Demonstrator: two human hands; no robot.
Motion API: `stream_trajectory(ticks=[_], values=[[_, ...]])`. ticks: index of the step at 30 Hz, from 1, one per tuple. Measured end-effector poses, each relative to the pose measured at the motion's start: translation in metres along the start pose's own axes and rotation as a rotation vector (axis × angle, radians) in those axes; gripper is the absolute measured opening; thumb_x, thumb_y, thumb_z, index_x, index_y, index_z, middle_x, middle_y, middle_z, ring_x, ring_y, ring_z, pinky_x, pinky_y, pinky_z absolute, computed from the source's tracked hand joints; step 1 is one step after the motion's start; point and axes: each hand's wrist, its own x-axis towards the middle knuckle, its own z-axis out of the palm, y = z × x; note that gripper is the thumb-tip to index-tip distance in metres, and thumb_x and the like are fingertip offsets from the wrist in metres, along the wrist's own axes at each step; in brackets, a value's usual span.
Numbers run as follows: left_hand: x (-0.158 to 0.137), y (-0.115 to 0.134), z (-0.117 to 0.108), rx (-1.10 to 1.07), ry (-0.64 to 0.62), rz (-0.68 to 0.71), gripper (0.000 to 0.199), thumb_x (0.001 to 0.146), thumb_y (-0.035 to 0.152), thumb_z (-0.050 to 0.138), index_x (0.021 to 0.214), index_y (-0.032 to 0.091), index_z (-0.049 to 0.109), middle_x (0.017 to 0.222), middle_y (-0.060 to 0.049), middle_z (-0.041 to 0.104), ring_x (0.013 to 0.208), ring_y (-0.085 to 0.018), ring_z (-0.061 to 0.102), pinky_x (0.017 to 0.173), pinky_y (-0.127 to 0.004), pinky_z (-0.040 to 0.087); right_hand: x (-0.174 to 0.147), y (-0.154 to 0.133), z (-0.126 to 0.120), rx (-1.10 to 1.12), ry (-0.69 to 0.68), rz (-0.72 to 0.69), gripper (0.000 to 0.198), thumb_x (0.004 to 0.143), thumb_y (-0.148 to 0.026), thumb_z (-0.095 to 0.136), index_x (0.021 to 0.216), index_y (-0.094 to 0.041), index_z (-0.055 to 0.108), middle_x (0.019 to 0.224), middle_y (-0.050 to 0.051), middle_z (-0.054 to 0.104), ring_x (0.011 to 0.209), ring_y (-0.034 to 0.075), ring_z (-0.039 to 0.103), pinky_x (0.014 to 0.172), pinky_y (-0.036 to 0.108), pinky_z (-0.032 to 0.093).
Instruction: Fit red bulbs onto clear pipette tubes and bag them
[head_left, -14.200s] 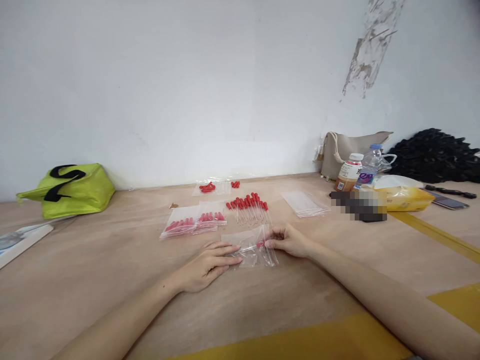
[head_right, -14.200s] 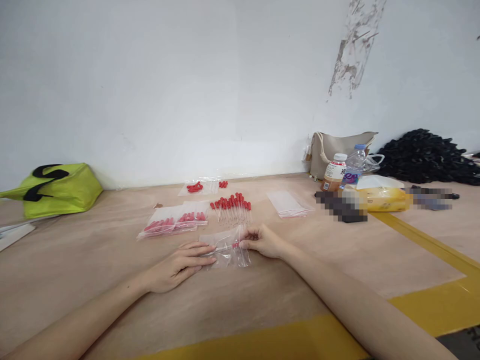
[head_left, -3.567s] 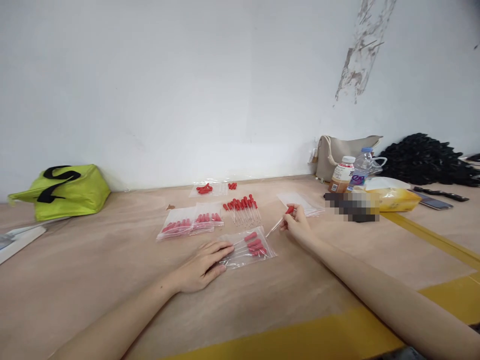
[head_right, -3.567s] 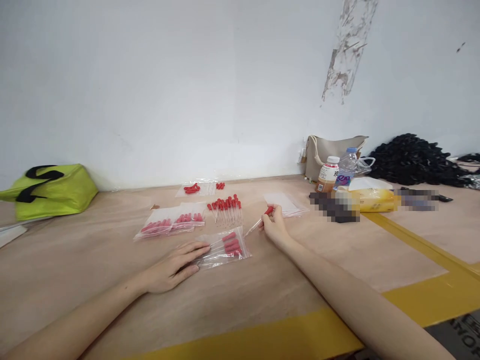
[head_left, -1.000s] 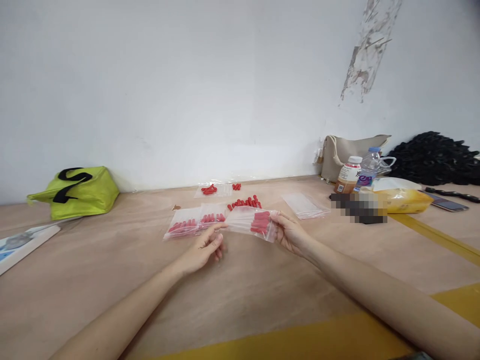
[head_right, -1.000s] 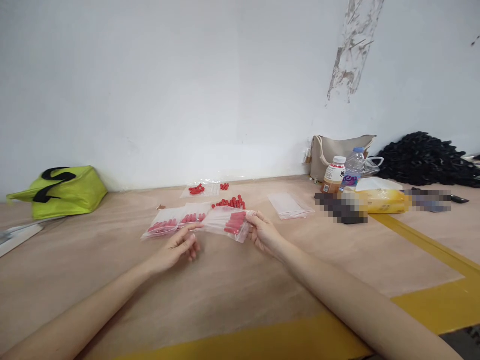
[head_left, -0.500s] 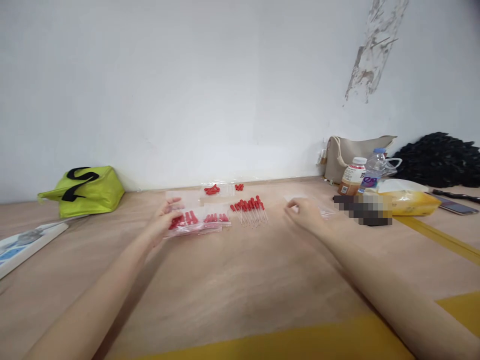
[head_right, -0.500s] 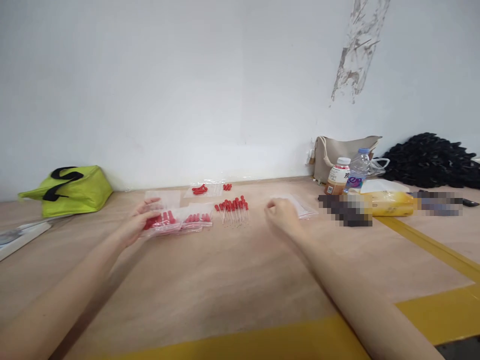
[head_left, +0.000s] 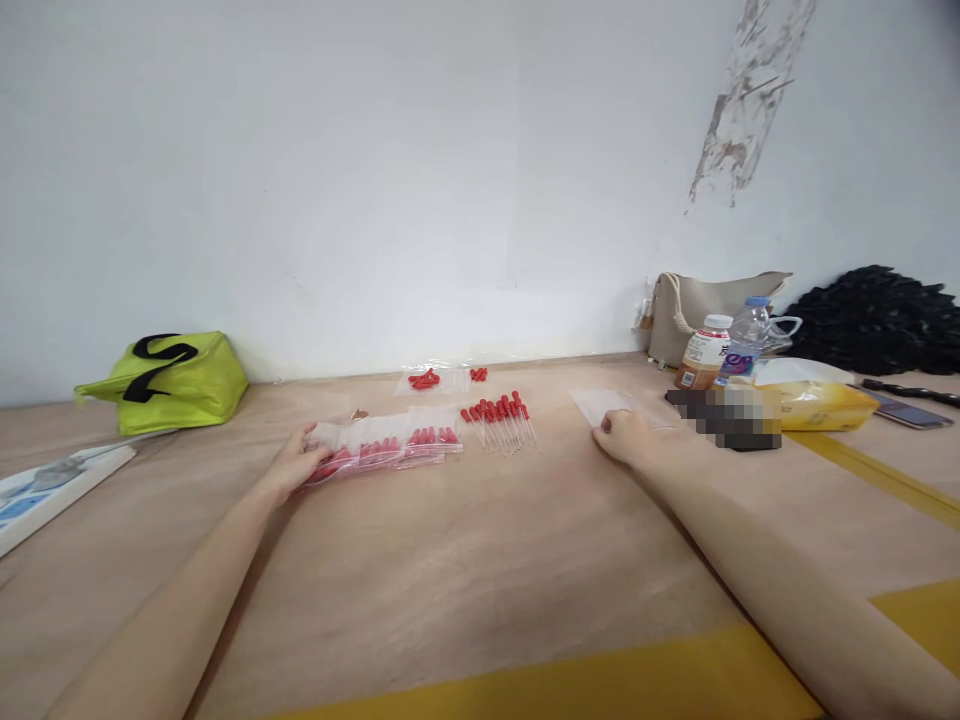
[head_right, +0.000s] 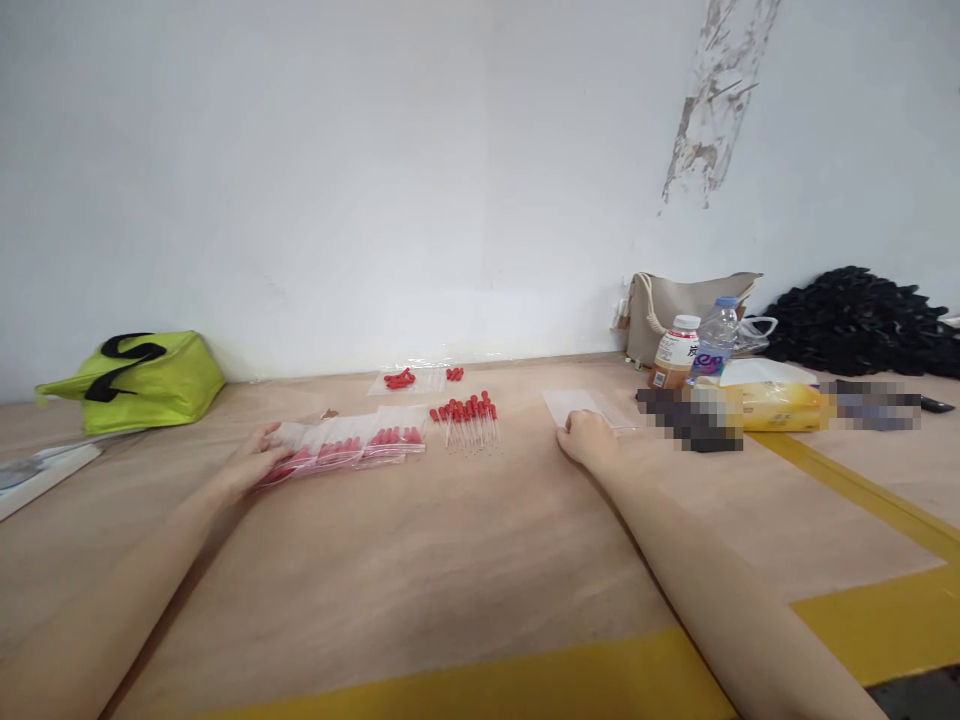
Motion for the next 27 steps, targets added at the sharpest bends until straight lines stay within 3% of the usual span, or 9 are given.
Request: stream_trajectory(ticks=[4,8,10,13,15,16,19,22,27], values=[[0.006,-0.008,0.005,0.048,-0.004,-0.025,0.056,0.072,0.017,0.058,0.123,0.009,0.038,0.111,-0.013,0.056,0.091,-0.018,0.057,0.074,-0.024,0.045,-0.001,0.0,0.002,0.025,0.086,0.014,0.022,0.08,-0.025,0.04,0.078,-0.013,0.059,0.085,0.015,0.062,0.08,0.023,0.058,0.066,0.03,0.039],[0.009,-0.011,0.005,0.089,0.047,-0.024,0.045,0.074,0.022,0.056,0.117,0.011,0.047,0.11,-0.014,0.057,0.092,-0.021,0.058,0.074,-0.028,0.046,-0.003,-0.004,-0.004,0.208,0.391,0.121,0.023,0.085,-0.029,0.034,0.088,-0.013,0.05,0.082,0.014,0.062,0.077,0.024,0.059,0.064,0.032,0.04],[0.007,-0.008,0.004,0.115,0.105,-0.011,0.04,0.077,0.028,0.051,0.114,0.012,0.051,0.105,-0.015,0.059,0.091,-0.025,0.058,0.075,-0.034,0.046,-0.008,-0.013,-0.01,0.379,0.528,0.037,0.02,0.086,-0.03,0.034,0.087,-0.015,0.047,0.085,0.013,0.062,0.079,0.023,0.059,0.067,0.033,0.041],[0.0,0.006,0.004,0.168,0.232,0.033,0.038,0.079,0.035,0.046,0.108,0.012,0.055,0.103,-0.015,0.058,0.102,-0.032,0.051,0.085,-0.045,0.039,-0.023,-0.038,-0.015,0.623,0.626,-0.256,0.014,0.085,-0.031,0.037,0.083,-0.019,0.044,0.092,0.012,0.062,0.086,0.021,0.058,0.074,0.035,0.043],[-0.008,0.02,0.006,0.202,0.317,0.136,0.033,0.08,0.035,0.044,0.105,0.016,0.056,0.106,-0.012,0.056,0.109,-0.03,0.044,0.093,-0.045,0.031,-0.039,-0.059,-0.016,0.741,0.545,-0.476,0.01,0.085,-0.029,0.038,0.082,-0.021,0.043,0.094,0.011,0.061,0.089,0.019,0.057,0.075,0.034,0.045],[-0.013,0.028,0.009,0.236,0.382,0.272,0.031,0.081,0.034,0.043,0.102,0.016,0.058,0.103,-0.011,0.057,0.107,-0.029,0.045,0.093,-0.043,0.031,-0.049,-0.069,-0.016,0.765,0.461,-0.595,0.008,0.085,-0.027,0.038,0.081,-0.021,0.043,0.095,0.01,0.061,0.09,0.019,0.058,0.075,0.034,0.045],[-0.03,0.053,0.019,0.243,0.438,0.611,0.026,0.083,0.033,0.041,0.095,0.018,0.059,0.1,-0.008,0.057,0.1,-0.024,0.049,0.092,-0.04,0.033,-0.076,-0.091,-0.018,0.724,0.101,-0.899,0.005,0.084,-0.021,0.039,0.084,-0.02,0.044,0.102,0.01,0.058,0.097,0.017,0.055,0.079,0.033,0.044],[-0.051,0.072,0.031,0.206,0.31,0.789,0.025,0.085,0.03,0.038,0.097,0.019,0.057,0.103,-0.006,0.055,0.1,-0.022,0.048,0.092,-0.038,0.035,-0.092,-0.099,-0.02,0.65,-0.195,-0.997,0.008,0.085,-0.02,0.037,0.086,-0.02,0.045,0.108,0.009,0.056,0.099,0.015,0.053,0.08,0.031,0.044],[-0.084,0.086,0.05,0.123,-0.013,1.026,0.025,0.087,0.022,0.038,0.105,0.019,0.055,0.108,-0.007,0.053,0.104,-0.02,0.047,0.092,-0.037,0.037,-0.097,-0.1,-0.019,0.632,-0.356,-0.991,0.009,0.086,-0.023,0.038,0.088,-0.02,0.046,0.102,0.007,0.058,0.092,0.014,0.055,0.075,0.029,0.044]])
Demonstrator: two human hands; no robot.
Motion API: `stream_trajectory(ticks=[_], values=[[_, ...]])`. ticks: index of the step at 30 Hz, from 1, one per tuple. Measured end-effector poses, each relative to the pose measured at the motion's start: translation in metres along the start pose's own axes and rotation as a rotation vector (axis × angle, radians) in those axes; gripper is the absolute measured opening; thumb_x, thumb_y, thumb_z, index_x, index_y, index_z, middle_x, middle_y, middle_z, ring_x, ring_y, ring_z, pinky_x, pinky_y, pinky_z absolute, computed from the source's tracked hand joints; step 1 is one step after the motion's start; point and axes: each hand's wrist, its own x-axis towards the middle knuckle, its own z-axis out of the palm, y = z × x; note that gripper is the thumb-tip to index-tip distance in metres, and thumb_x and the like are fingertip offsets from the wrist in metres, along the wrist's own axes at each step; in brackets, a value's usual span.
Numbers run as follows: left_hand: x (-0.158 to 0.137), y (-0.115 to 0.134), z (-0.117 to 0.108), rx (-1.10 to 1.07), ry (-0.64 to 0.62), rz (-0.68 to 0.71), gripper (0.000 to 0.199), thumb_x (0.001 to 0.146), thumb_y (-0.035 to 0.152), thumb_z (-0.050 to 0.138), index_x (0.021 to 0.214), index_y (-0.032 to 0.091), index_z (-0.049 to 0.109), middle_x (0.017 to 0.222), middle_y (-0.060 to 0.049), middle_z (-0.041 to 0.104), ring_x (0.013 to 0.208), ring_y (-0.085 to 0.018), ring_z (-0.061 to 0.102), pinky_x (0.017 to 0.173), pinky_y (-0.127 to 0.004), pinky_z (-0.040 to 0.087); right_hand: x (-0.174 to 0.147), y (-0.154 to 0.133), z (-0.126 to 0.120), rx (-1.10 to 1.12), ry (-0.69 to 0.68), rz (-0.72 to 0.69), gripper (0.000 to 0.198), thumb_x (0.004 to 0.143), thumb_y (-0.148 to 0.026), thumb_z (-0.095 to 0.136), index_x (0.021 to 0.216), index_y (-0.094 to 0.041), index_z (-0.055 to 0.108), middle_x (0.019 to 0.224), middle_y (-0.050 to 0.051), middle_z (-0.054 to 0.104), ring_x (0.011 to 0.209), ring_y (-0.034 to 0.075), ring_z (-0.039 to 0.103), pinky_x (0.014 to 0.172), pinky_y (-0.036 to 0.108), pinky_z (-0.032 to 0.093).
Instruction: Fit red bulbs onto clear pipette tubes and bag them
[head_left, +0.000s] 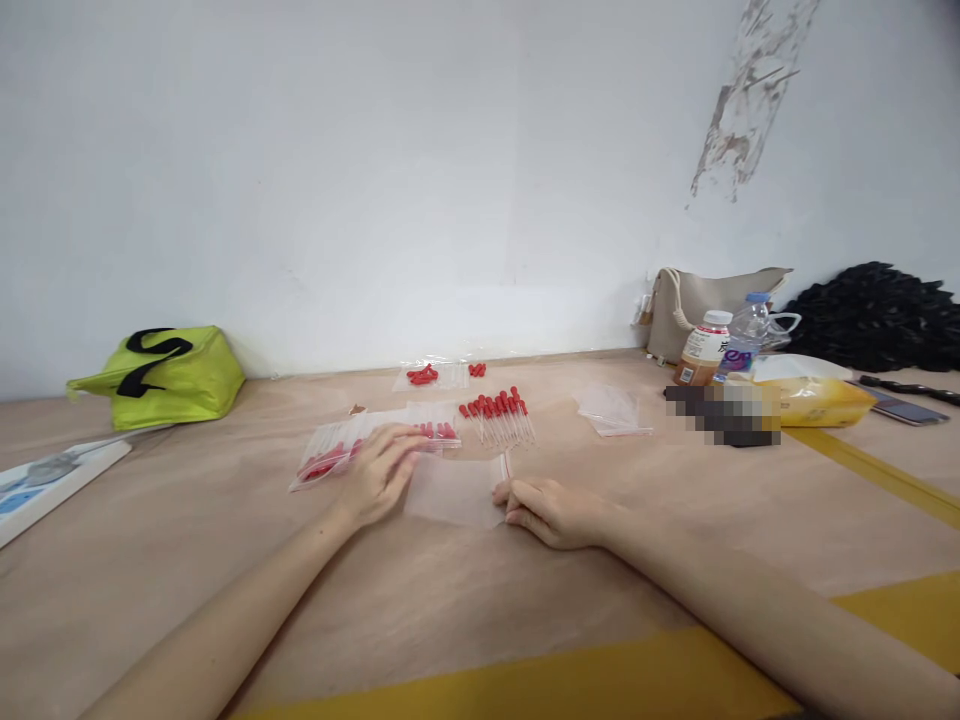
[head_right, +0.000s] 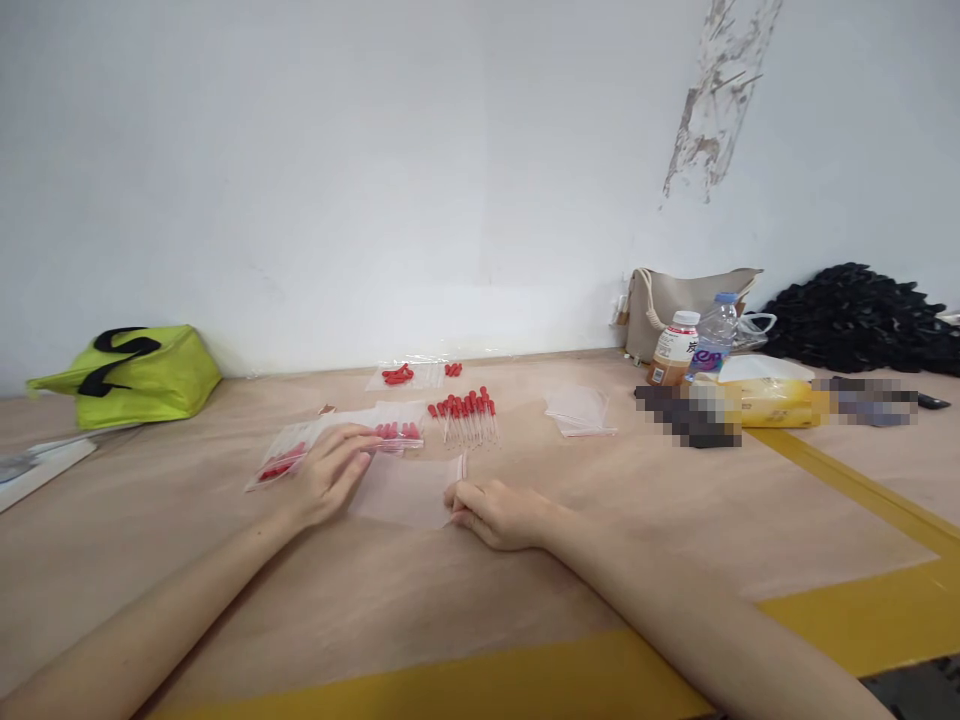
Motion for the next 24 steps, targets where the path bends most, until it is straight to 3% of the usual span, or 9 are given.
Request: stream_trajectory(ticks=[4,7,11,14,19,22,24], values=[[-0.004,0.023,0.005,-0.155,-0.295,0.157,0.033,0.087,0.022,0.039,0.119,0.023,0.048,0.124,-0.006,0.046,0.116,-0.02,0.039,0.098,-0.038,0.032,0.001,-0.001,0.001,0.033,0.002,-0.047,0.009,0.084,-0.026,0.042,0.087,-0.02,0.049,0.095,0.006,0.059,0.083,0.014,0.056,0.072,0.028,0.044],[-0.005,0.037,0.006,-0.236,-0.505,0.188,0.042,0.087,0.026,0.041,0.129,0.028,0.036,0.136,-0.003,0.035,0.123,-0.021,0.033,0.1,-0.039,0.03,0.002,-0.006,0.0,0.027,-0.004,-0.097,0.012,0.084,-0.026,0.04,0.087,-0.02,0.051,0.087,0.004,0.06,0.075,0.012,0.055,0.068,0.025,0.043],[-0.005,0.047,0.008,-0.292,-0.637,0.198,0.045,0.087,0.031,0.043,0.131,0.029,0.033,0.136,-0.003,0.035,0.124,-0.021,0.032,0.102,-0.04,0.028,0.005,-0.008,-0.002,-0.026,0.065,-0.076,0.015,0.083,-0.028,0.042,0.086,-0.02,0.055,0.078,0.003,0.06,0.072,0.012,0.055,0.069,0.025,0.042],[-0.005,0.048,0.01,-0.315,-0.659,0.182,0.042,0.088,0.031,0.041,0.129,0.027,0.036,0.135,-0.004,0.037,0.124,-0.019,0.033,0.103,-0.039,0.027,0.011,0.004,-0.004,-0.101,0.248,0.097,0.015,0.081,-0.029,0.045,0.079,-0.02,0.057,0.075,0.003,0.06,0.071,0.014,0.055,0.068,0.026,0.041],[-0.006,0.047,0.011,-0.332,-0.636,0.184,0.04,0.088,0.03,0.042,0.127,0.025,0.04,0.133,-0.005,0.039,0.122,-0.019,0.036,0.103,-0.038,0.026,0.035,0.045,-0.023,-0.152,0.553,0.548,0.012,0.076,-0.024,0.047,0.077,-0.017,0.056,0.076,0.004,0.061,0.071,0.014,0.056,0.065,0.024,0.041],[-0.007,0.047,0.011,-0.345,-0.622,0.192,0.039,0.088,0.029,0.042,0.127,0.025,0.041,0.132,-0.005,0.04,0.122,-0.019,0.037,0.103,-0.039,0.026,0.054,0.066,-0.037,-0.15,0.613,0.829,0.021,0.07,-0.03,0.054,0.086,-0.015,0.056,0.083,0.008,0.062,0.077,0.017,0.057,0.065,0.025,0.042],[-0.007,0.048,0.01,-0.36,-0.619,0.2,0.039,0.088,0.028,0.042,0.127,0.026,0.04,0.132,-0.004,0.041,0.121,-0.019,0.038,0.103,-0.039,0.027,0.066,0.078,-0.042,-0.124,0.605,0.94,0.03,0.068,-0.033,0.057,0.09,-0.013,0.056,0.084,0.01,0.063,0.078,0.019,0.058,0.064,0.026,0.043]])
